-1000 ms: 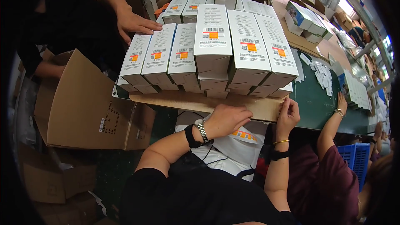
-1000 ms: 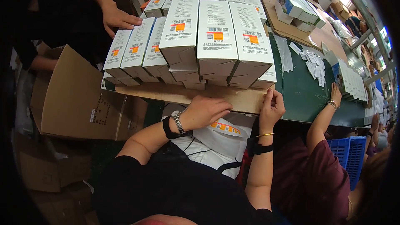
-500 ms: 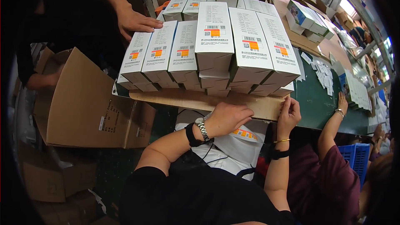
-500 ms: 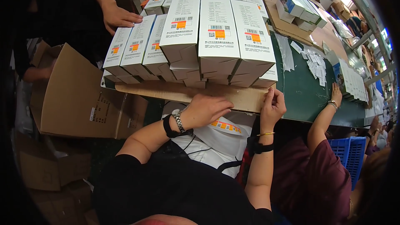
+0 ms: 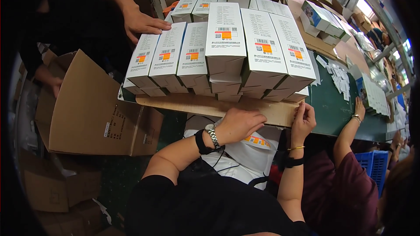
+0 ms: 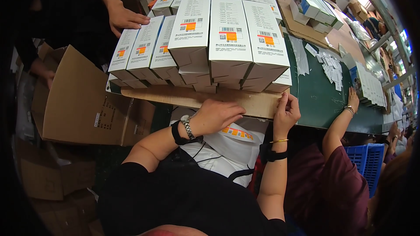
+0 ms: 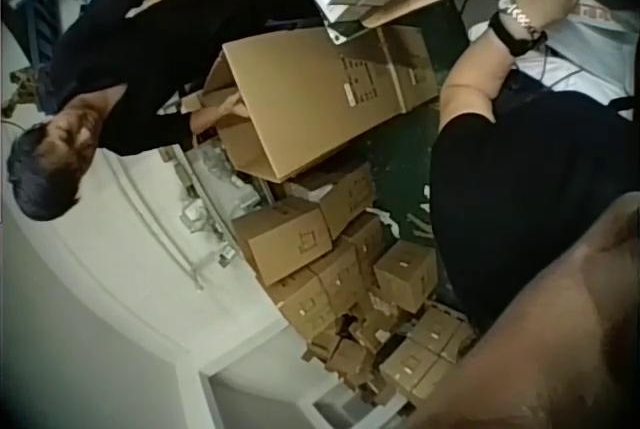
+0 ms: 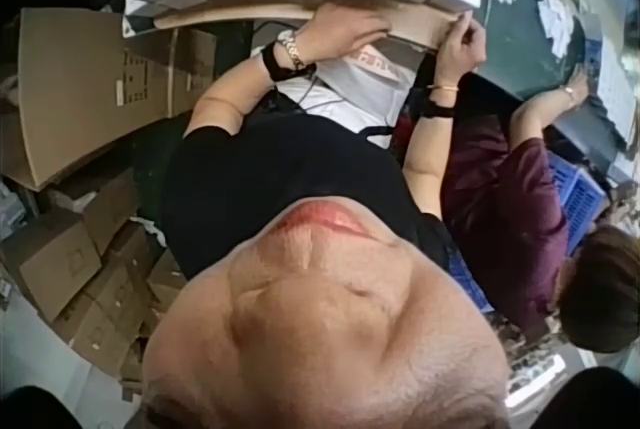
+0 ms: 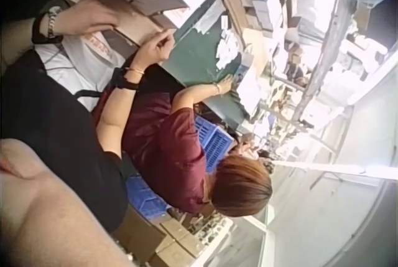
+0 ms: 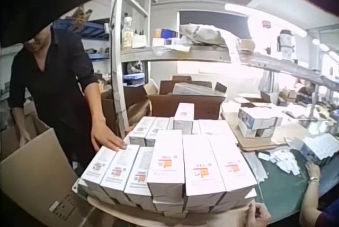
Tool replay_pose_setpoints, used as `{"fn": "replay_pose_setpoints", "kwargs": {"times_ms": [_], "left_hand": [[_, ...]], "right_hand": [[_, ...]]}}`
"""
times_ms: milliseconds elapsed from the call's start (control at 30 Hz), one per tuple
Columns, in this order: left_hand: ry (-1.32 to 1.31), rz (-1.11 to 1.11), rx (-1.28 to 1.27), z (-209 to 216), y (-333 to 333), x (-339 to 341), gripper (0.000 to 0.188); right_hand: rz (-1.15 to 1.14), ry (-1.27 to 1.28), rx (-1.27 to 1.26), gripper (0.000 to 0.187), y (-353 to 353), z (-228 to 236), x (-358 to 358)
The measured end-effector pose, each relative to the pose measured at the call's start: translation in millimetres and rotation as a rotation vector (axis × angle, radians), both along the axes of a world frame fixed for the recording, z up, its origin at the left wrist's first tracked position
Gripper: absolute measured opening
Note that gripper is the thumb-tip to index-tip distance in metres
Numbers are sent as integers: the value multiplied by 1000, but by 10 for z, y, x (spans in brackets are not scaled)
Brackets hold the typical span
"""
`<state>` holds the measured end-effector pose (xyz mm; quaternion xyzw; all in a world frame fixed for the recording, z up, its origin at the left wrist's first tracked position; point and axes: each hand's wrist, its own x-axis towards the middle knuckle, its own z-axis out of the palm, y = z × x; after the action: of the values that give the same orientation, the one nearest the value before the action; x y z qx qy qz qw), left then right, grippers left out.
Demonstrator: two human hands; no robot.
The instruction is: The person peels a sticker from a sheet by hand, presses it onto a box, and moves the box aside. They repeat this process for several boxes before picking up the sheet of stickers and placing it into a white bag.
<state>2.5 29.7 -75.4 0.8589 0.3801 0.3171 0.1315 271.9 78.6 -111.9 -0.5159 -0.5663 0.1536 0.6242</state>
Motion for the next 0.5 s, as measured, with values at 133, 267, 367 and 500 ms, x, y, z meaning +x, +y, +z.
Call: {"fn": "replay_pose_setpoints", "kwargs": {"times_ms": [133,267,367,500], "left_hand": [[0,1,5,6,-20,8,17],[-28,-33,20,72,-38,-3,14],[-73,-104,31,161,-77,-66,12],[-15,-164,132,913,-351,-467,13]], "right_hand": [[-9,0,0,18,-20,14,-7],[-18,19,-4,19,-15,19,-24],[-25,24,10,19,-17,31,26],[72,154,-113,17,-97,267,135]]}}
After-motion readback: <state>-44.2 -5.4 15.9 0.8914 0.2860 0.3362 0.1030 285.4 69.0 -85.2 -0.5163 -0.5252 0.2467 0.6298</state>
